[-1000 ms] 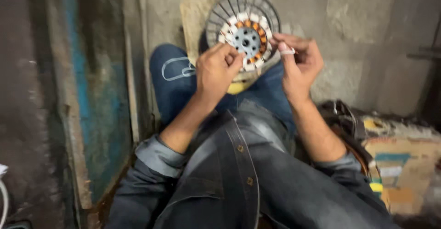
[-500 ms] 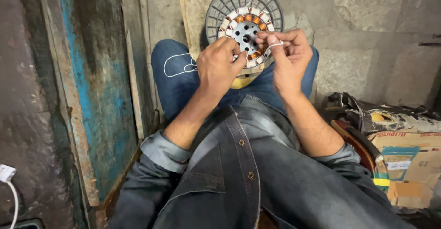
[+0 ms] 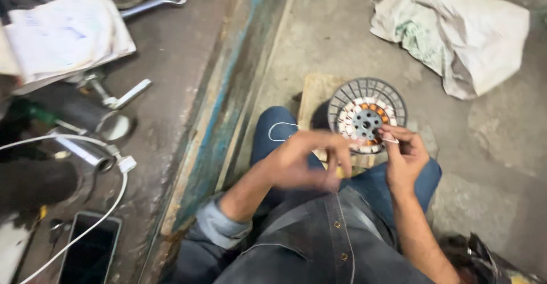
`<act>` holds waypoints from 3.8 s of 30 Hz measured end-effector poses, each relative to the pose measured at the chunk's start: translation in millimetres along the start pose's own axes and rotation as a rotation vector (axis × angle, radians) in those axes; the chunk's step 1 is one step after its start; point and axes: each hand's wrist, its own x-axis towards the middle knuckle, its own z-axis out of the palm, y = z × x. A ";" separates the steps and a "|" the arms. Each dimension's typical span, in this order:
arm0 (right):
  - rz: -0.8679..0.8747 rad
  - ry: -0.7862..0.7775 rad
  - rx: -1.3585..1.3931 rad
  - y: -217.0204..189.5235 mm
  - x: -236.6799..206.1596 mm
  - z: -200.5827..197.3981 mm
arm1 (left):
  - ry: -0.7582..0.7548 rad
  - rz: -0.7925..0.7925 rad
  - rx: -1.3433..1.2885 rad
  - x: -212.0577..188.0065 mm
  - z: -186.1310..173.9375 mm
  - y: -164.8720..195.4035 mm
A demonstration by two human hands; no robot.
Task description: The person sits cross-legged and works on a motor stator resting on their lap, using a thin white wire to thread and tie the copper windings. They repeatedly loop the wire around the coils and pull it tight to secure the windings in place.
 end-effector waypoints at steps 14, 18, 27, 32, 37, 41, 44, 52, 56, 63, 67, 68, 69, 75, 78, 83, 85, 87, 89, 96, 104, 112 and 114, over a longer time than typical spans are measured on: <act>0.027 -0.017 0.062 -8.3 2.4 0.3 | 0.196 0.341 -0.047 4.6 -30.2 97.7; -0.008 -0.056 0.039 -11.5 -0.6 -4.4 | 0.312 0.023 0.496 46.2 -22.0 -14.2; -0.117 -0.130 -0.050 -16.3 -15.3 -9.3 | 0.312 -0.138 0.548 50.3 25.1 -114.2; -0.162 -0.103 -0.107 -13.5 -18.0 -8.3 | 0.321 -0.209 0.542 50.8 32.0 -110.4; -0.145 -0.080 -0.096 -13.4 -19.3 -6.5 | 0.415 -0.202 0.696 56.1 44.9 -112.1; -0.161 -0.060 -0.061 -14.6 -13.4 -8.5 | 0.446 -0.131 0.799 56.5 46.2 -112.6; -0.158 -0.024 -0.093 -14.9 -7.6 -12.3 | 0.495 -0.054 0.845 57.0 43.2 -113.4; -0.125 -0.019 -0.330 -17.1 9.2 -24.4 | 0.369 -0.198 0.963 56.3 49.5 -141.3; -0.109 -0.078 -0.444 -16.5 3.6 -36.8 | 0.349 -0.113 0.953 46.8 53.6 -161.3; -0.124 -0.173 -0.356 -24.4 -5.5 -31.4 | 0.346 -0.051 0.734 38.5 48.7 -147.1; -0.130 -0.103 -0.367 -26.3 -5.7 -22.7 | 0.368 0.022 0.727 40.4 47.3 -138.2; -0.109 -0.071 -0.340 -25.1 -8.6 -19.7 | 0.364 0.016 0.722 38.6 47.6 -137.5; -0.141 -0.067 -0.389 -23.2 -10.8 -17.0 | 0.360 0.008 0.715 37.6 47.4 -137.8; -0.244 -0.091 -0.506 -16.1 -8.9 -14.6 | 0.358 0.031 0.707 34.2 47.6 -143.1; -0.299 -0.111 -0.568 -16.9 -4.1 -16.3 | 0.344 0.033 0.708 35.0 47.0 -142.3; -0.363 -0.157 -0.646 -17.0 1.3 -15.5 | 0.342 0.023 0.685 36.6 45.8 -138.9; -0.331 -0.170 -0.599 -16.5 1.6 -15.2 | 0.337 0.033 0.671 36.1 45.5 -138.4; -0.315 -0.180 -0.550 -16.2 1.3 -15.9 | 0.350 0.033 0.669 35.7 45.4 -138.8; -0.315 -0.181 -0.501 -16.5 1.4 -17.8 | 0.351 0.027 0.668 34.8 45.2 -139.7; -0.348 -0.230 -0.530 -14.5 13.6 -26.6 | 0.339 0.008 0.664 34.4 45.4 -142.6; -0.432 -0.202 -0.559 -3.3 2.2 -25.4 | 0.324 0.029 0.653 34.2 42.0 -142.2; -0.473 -0.203 -0.533 1.1 -1.6 -26.9 | 0.331 0.035 0.641 32.8 42.9 -142.2; -0.481 -0.211 -0.549 1.6 -0.4 -28.4 | 0.330 0.026 0.637 32.7 42.9 -141.5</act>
